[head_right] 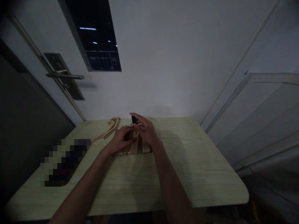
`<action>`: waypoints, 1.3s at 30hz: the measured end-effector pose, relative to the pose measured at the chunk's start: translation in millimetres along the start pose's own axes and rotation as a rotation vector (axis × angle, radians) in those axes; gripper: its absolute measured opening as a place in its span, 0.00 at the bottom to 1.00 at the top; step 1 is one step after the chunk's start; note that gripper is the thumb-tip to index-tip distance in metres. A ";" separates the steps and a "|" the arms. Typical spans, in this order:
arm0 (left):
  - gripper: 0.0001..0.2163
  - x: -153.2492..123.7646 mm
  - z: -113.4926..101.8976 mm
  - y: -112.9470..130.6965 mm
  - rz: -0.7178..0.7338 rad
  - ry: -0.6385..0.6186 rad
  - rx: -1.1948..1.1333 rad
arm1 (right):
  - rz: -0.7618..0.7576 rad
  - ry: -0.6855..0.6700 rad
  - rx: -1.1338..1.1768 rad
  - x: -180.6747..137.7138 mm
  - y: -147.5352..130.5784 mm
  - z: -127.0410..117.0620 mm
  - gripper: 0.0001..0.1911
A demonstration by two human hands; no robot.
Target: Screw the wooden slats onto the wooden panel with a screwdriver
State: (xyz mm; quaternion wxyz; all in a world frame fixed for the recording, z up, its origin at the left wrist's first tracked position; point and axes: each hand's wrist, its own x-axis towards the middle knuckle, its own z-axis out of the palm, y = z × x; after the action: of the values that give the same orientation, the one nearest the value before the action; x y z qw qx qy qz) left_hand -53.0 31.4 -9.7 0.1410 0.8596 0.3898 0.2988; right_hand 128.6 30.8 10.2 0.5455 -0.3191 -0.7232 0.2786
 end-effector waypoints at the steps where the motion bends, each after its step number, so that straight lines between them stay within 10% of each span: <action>1: 0.19 -0.2 -0.1 0.5 -0.002 0.001 -0.001 | -0.012 0.016 -0.034 0.4 0.7 0.3 0.22; 39: 0.19 0.1 2.2 -3.6 0.007 -0.003 0.011 | 0.028 -0.013 0.052 -0.1 -11.4 4.0 0.18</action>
State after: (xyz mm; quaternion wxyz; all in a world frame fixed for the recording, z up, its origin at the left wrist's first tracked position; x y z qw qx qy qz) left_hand -53.7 33.8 -13.1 0.1359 0.8622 0.3881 0.2958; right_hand 123.0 23.2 17.7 0.5447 -0.3132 -0.7148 0.3070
